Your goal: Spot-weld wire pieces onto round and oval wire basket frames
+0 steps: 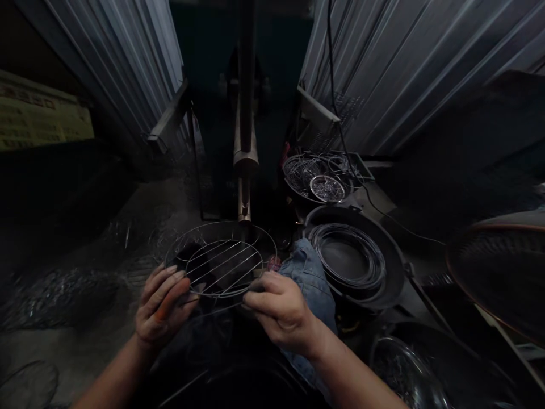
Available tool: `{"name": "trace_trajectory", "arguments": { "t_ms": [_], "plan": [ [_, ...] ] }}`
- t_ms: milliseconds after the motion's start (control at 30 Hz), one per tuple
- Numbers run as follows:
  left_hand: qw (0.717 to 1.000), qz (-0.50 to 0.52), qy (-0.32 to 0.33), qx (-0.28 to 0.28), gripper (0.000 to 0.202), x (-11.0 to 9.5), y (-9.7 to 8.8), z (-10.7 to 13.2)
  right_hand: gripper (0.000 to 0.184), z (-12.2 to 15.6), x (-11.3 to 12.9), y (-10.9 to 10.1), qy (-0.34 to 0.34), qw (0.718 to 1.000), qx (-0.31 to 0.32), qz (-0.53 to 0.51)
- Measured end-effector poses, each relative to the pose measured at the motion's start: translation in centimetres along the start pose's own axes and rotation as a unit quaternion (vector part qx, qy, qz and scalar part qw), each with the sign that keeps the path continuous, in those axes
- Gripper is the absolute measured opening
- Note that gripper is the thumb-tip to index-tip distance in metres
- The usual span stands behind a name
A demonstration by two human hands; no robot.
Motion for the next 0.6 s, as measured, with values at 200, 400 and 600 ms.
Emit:
{"name": "trace_trajectory", "arguments": {
  "t_ms": [200, 400, 600],
  "plan": [
    [1.000, -0.004, 0.000, 0.006, 0.054, -0.8, -0.1, 0.0, 0.018, 1.0, 0.6, 0.1, -0.020, 0.999, -0.031, 0.015],
    [0.994, 0.024, -0.017, 0.101, 0.060, 0.6, 3.5, -1.5, 0.004, 0.9, -4.8, -0.9, 0.082, 0.987, -0.134, 0.018],
    [0.984, 0.055, -0.061, 0.160, 0.046, 2.3, 7.9, -3.8, 0.004, -0.8, -10.4, -3.2, 0.176, 0.948, -0.260, -0.043]
  ]
}}
Point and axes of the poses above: each hand's wrist, its own z-axis away from the middle knuckle, its own y-axis out of the palm, x = y × z, the point moved 6 cm from there along -z, towards the middle knuckle, and after that the axes turned 10 degrees about -z, right-handed, at the moved point
